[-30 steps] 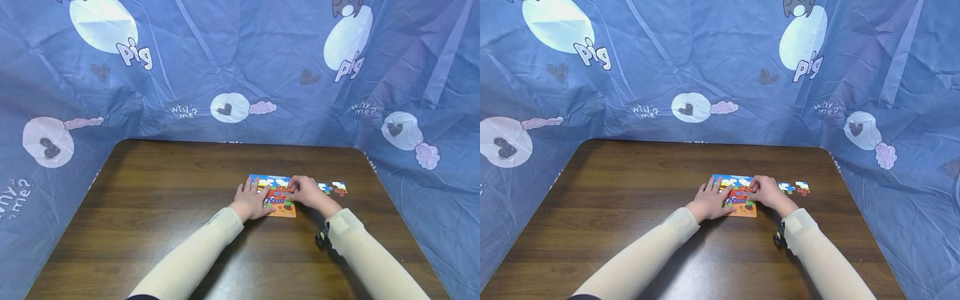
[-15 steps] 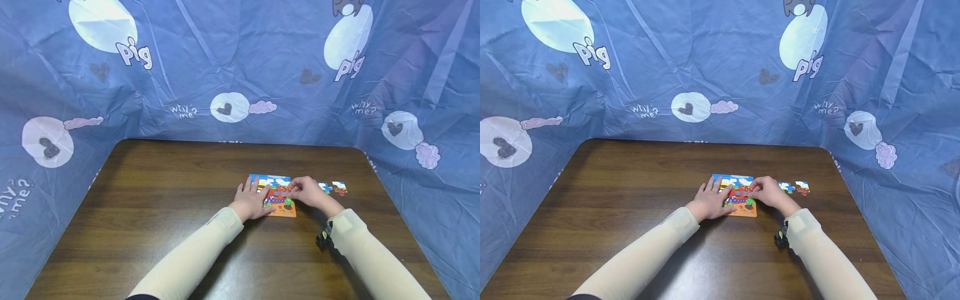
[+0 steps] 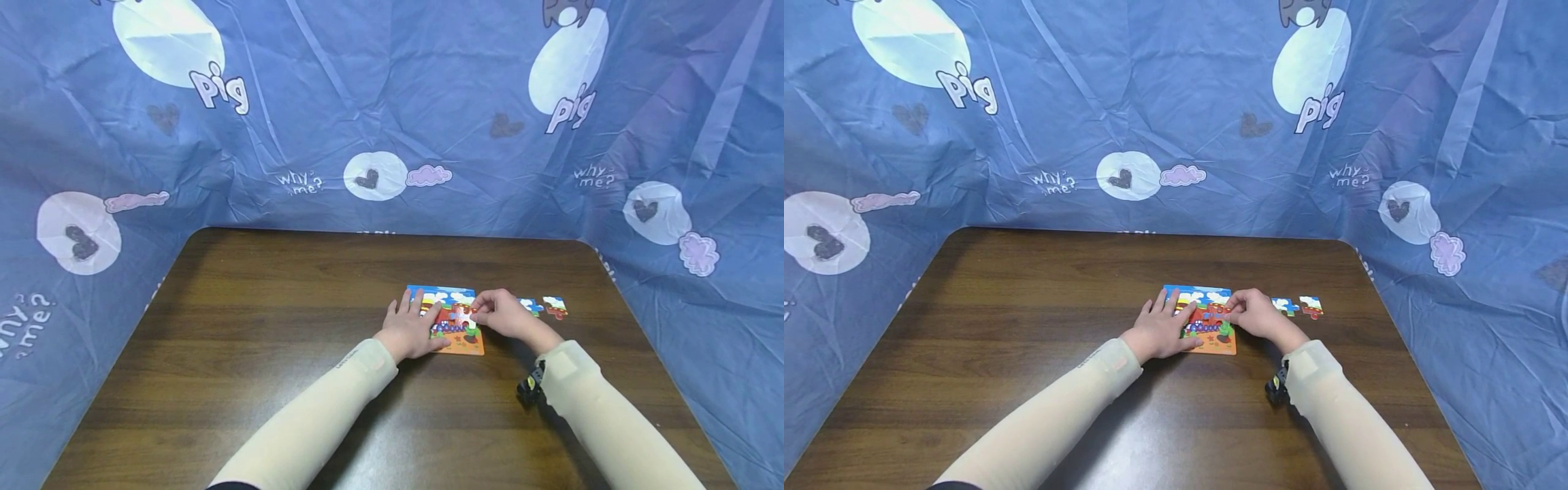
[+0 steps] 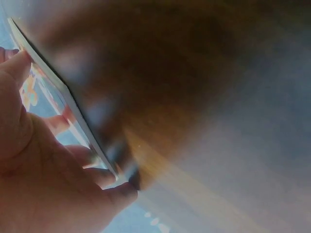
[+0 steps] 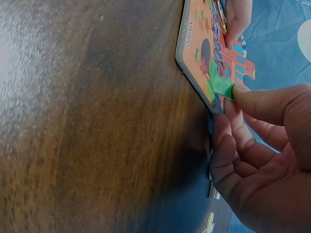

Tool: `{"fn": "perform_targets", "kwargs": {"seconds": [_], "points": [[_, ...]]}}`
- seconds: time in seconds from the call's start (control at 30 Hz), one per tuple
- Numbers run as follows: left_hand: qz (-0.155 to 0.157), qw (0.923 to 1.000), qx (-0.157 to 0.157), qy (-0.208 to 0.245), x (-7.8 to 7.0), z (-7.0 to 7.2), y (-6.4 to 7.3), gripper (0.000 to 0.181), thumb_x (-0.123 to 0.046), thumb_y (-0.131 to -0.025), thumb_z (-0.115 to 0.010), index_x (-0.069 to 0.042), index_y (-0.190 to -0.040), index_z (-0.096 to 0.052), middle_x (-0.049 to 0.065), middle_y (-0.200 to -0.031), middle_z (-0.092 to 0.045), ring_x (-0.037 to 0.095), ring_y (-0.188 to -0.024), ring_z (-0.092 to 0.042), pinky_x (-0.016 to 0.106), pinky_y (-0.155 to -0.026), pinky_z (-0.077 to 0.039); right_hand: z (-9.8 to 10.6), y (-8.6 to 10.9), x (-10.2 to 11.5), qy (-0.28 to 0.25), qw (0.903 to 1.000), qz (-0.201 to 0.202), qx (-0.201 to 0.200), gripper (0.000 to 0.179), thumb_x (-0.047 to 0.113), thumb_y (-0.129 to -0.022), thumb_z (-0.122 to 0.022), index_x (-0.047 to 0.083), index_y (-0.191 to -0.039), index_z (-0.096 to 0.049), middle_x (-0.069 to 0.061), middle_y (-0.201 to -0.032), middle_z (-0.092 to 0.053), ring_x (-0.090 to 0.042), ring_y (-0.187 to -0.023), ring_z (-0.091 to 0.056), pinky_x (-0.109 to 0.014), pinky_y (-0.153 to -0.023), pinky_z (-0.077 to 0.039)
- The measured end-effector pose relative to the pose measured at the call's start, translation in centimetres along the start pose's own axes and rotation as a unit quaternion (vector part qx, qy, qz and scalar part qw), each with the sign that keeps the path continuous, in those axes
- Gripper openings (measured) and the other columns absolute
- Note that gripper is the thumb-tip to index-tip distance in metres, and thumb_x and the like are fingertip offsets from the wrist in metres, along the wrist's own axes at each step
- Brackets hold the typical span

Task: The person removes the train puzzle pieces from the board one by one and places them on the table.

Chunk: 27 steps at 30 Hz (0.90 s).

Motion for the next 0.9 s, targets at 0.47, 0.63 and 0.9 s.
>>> {"fn": "perform_targets", "kwargs": {"seconds": [0.47,0.63,0.9], "points": [[0.012,0.9997,-0.017,-0.01,-0.6,0.3,0.1,0.087,-0.08,-0.094,-0.032,-0.029,-0.164,-0.023,0.015,-0.169,-0.009,0.039,-0.153,-0.004,0.056,-0.118,-0.016,0.0,0.1,0.3,0.005,0.9999,0.011,-0.003,0.006,0.009,-0.094,-0.074,0.005,-0.096,-0.07,-0.004,-0.083,-0.064,-0.019,-0.074,-0.056,-0.037,-0.068,-0.046],[0.034,0.9989,-0.027,-0.018,-1.2,0.3,-0.1,0.092,-0.084,-0.091,-0.031,-0.027,-0.163,-0.028,0.017,-0.167,-0.014,0.042,-0.152,-0.007,0.056,-0.117,-0.018,0.1,0.1,0.3,0.0,0.9998,0.02,-0.007,0.006,0.009,-0.092,-0.076,0.006,-0.094,-0.071,-0.002,-0.082,-0.065,-0.019,-0.074,-0.057,-0.036,-0.068,-0.046],[0.056,0.9983,-0.012,-0.011,-1.3,0.0,-0.4,0.095,-0.086,-0.089,-0.034,-0.028,-0.164,-0.025,0.017,-0.168,-0.009,0.042,-0.152,-0.003,0.059,-0.116,-0.017,0.1,0.1,0.4,0.006,0.9999,0.014,-0.005,0.006,0.011,-0.093,-0.076,0.008,-0.094,-0.071,-0.003,-0.082,-0.064,-0.021,-0.074,-0.056,-0.037,-0.068,-0.046]]}}
Point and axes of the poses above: each hand's wrist, its own y-axis away from the middle knuckle, its own z-axis out of the back of the hand, x = y × z, the point moved 8 cm from there along -y, towards the middle knuckle
